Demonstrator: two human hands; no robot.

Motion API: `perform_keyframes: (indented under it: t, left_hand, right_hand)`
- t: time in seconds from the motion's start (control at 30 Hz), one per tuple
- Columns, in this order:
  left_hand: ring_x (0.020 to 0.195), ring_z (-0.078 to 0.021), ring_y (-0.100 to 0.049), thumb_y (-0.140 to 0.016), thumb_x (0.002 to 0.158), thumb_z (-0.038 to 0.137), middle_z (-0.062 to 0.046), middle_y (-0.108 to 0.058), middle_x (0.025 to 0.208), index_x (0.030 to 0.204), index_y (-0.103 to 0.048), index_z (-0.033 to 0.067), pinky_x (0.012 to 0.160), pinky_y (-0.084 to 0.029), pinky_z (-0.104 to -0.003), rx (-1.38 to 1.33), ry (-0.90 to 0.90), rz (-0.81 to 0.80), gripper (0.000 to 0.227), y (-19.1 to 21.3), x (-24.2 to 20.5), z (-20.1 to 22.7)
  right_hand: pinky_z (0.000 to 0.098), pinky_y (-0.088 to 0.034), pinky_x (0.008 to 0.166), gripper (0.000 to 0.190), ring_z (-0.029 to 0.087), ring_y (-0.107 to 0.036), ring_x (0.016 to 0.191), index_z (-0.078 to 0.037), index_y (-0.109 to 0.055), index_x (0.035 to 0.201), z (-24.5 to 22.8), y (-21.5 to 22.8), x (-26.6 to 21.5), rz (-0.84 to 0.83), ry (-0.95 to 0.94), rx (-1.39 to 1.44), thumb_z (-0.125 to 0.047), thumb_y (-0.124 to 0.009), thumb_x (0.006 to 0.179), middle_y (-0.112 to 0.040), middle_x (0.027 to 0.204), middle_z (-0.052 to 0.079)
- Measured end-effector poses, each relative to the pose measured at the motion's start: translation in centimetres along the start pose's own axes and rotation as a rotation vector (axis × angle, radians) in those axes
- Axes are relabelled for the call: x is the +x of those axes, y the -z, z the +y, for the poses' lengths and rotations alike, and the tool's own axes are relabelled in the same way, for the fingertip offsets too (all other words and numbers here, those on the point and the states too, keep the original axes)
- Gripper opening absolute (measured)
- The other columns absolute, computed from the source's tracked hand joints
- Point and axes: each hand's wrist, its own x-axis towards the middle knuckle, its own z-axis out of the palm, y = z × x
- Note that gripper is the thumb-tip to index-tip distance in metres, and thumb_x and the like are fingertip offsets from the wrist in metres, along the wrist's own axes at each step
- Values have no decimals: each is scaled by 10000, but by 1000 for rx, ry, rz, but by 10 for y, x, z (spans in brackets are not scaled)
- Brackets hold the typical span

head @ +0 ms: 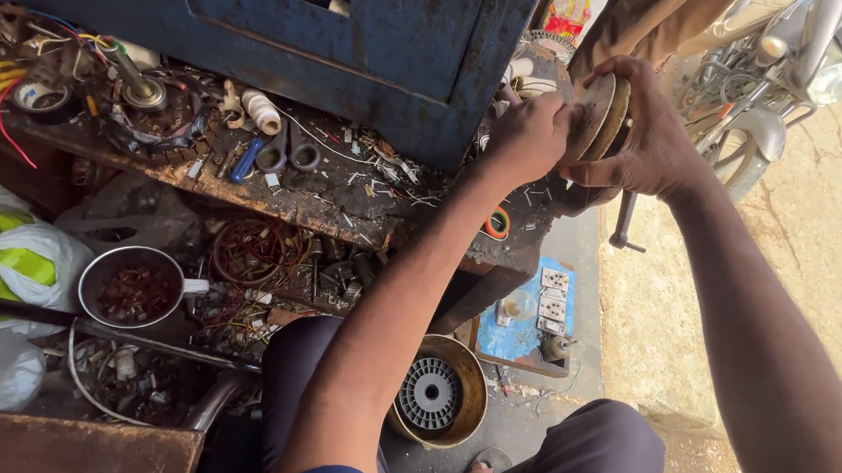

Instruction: The person sits at a cluttered workbench and turns the crank of a bench-mounted winding machine. They handle a spool of orange enameled copper wire, pull and arrange the wire, cut it with scissors, and resume turning the crank.

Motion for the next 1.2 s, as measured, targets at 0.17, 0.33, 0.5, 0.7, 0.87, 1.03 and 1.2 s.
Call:
perform_keyframes:
  t: [0.17, 0.33, 0.5, 0.7, 0.87, 1.03, 1.2]
  left_hand:
    - [1013, -408, -695, -506, 1039, 359, -194, -751, 950, 1044, -643, 37, 1011, -317, -630, -126, -124, 123, 350, 5, -3, 7]
    - [940, -390, -744, -441, 1024, 382, -181, -753, 957, 993, -687, 94, 856, -570, -502, 22, 57, -4, 380, 7, 10, 12]
    - [867, -370, -749, -501, 1091, 357, -126, -758, 850, 1047, -612, 23, 1010, -312, -622, -356, -434, 251, 354, 0, -2, 0]
    - [797, -289, -789, -518, 1051, 328, -108, -761, 755, 1061, -642, 47, 968, -455, -484, -342, -225, 86, 307, 1, 6, -2]
    - [839, -276, -766, -542, 1032, 328, -102, -742, 864, 1012, -652, 43, 743, -586, -417, -347, -161, 3, 306, 0, 9, -14]
    - [736, -303, -757, -543, 1012, 275, -177, -725, 786, 972, -657, -13, 674, -570, -450, -195, 23, 0, 312, -4, 11, -12]
    - [834, -337, -718, -483, 1066, 179, -224, -683, 947, 959, -725, 5, 685, -600, -470, 300, 39, -96, 317, 37, -41, 40]
  right_hand:
    - [377, -523, 1044, 1089, 244, -658, 1189, -117, -402, 1442, 11, 0, 3, 13, 44, -3, -282, -960, 521, -660, 1252, 94]
    - [386, -515, 1047, 1054, 257, -647, 1203, -105, -444, 1416, 8, 0, 2, 43, 67, -58, -296, -973, 524, -646, 1272, 112]
    - [391, -519, 1047, 1036, 273, -648, 1207, -111, -455, 1412, 9, 2, 2, 31, 111, -20, -302, -957, 526, -642, 1287, 122]
    - [389, -529, 1052, 1041, 269, -671, 1195, -126, -447, 1416, 8, 2, 2, 23, 51, 7, -284, -947, 516, -670, 1265, 121]
    - [392, -525, 1047, 1029, 278, -662, 1198, -117, -439, 1413, 7, 2, 0, 14, 64, -17, -292, -956, 541, -666, 1262, 125]
    - [391, -528, 1068, 1037, 278, -661, 1213, -115, -429, 1415, 15, 3, 0, 10, 85, -4, -308, -955, 543, -642, 1310, 116]
    - [394, -493, 1109, 1035, 306, -626, 1275, -105, -418, 1412, 21, 3, 6, 2, 171, -63, -308, -966, 558, -621, 1352, 144]
